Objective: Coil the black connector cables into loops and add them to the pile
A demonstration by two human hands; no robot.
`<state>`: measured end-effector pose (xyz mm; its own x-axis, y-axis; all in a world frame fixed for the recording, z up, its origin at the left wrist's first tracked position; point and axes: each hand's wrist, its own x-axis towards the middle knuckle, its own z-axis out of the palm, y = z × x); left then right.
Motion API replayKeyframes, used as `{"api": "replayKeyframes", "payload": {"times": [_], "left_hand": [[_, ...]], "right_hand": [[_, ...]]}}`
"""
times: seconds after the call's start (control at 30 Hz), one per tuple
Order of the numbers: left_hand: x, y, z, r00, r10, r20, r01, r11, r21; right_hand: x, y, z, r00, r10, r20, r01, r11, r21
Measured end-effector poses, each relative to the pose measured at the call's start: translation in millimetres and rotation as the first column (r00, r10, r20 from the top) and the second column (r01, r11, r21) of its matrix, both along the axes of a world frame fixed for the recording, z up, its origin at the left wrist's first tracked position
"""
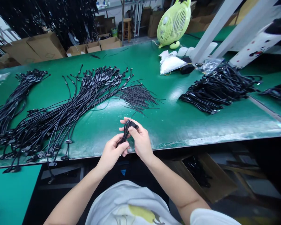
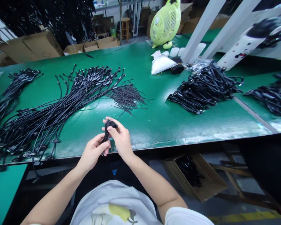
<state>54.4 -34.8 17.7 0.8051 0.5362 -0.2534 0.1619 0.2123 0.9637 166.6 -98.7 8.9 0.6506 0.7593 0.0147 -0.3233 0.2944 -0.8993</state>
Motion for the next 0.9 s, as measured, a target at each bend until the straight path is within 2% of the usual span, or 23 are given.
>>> {"api": "replayKeyframes", "payload": {"times": [0.17,0.27,0.33,0.43,0.53,0.6,0.63,0.67,0.7,0.73,0.77,0.8,0.83,0.9], "left_hand": [[5.3,-4.8,-3.8,0.997,0.026,-0.074,-0.013,0.985,0.171],[8.2,-8.5,-9.4,0.993,0.024,-0.119,0.011,0.958,0.286],[9.8,-9.9,-13.8,0.984,0.018,-0.176,0.050,0.925,0.376],[13.0,-9.7,-17.6,0.975,0.026,-0.222,0.091,0.861,0.500],[14.5,-2.8,-20.4,0.976,-0.061,-0.210,0.171,0.813,0.557],[10.7,7.0,-25.5,0.981,-0.121,-0.155,0.191,0.770,0.609],[7.2,12.9,-29.2,0.984,-0.106,-0.141,0.172,0.756,0.632],[2.9,18.9,-33.4,0.984,-0.072,-0.165,0.162,0.753,0.638],[-1.5,24.5,-37.5,0.981,-0.028,-0.194,0.148,0.756,0.638],[-5.5,29.2,-41.4,0.976,0.009,-0.218,0.135,0.761,0.635],[-8.5,32.6,-44.7,0.971,0.035,-0.238,0.128,0.765,0.632],[-10.1,34.5,-47.2,0.968,0.048,-0.246,0.124,0.762,0.636],[-10.2,34.9,-48.8,0.969,0.041,-0.244,0.131,0.752,0.647],[-7.7,32.1,-49.1,0.974,-0.003,-0.225,0.160,0.712,0.683]], "right_hand": [[-6.7,13.0,-5.3,0.976,-0.045,-0.213,0.060,0.996,0.064],[-3.3,17.5,-4.7,0.948,0.036,-0.317,0.002,0.993,0.118],[-0.6,15.8,-2.8,0.943,0.119,-0.312,-0.078,0.987,0.142],[2.4,6.3,-1.2,0.949,0.199,-0.246,-0.163,0.974,0.161],[21.1,-7.1,-3.0,0.970,0.214,-0.118,-0.200,0.972,0.121],[56.3,-20.8,0.4,0.990,0.126,0.068,-0.124,0.992,-0.022],[81.7,-30.1,5.8,0.975,0.044,0.217,-0.018,0.993,-0.120],[111.5,-40.8,14.0,0.919,-0.054,0.389,0.145,0.968,-0.207],[144.7,-52.3,24.6,0.797,-0.129,0.590,0.340,0.903,-0.262],[179.6,-63.7,36.7,0.625,-0.139,0.768,0.521,0.807,-0.278],[214.9,-74.2,48.9,0.437,-0.135,0.889,0.689,0.685,-0.235],[248.5,-83.1,60.1,0.266,-0.088,0.960,0.804,0.569,-0.170],[278.8,-89.9,69.2,0.130,-0.018,0.991,0.874,0.475,-0.106],[323.8,-97.2,79.1,0.102,0.030,0.994,0.887,0.450,-0.105]]}}
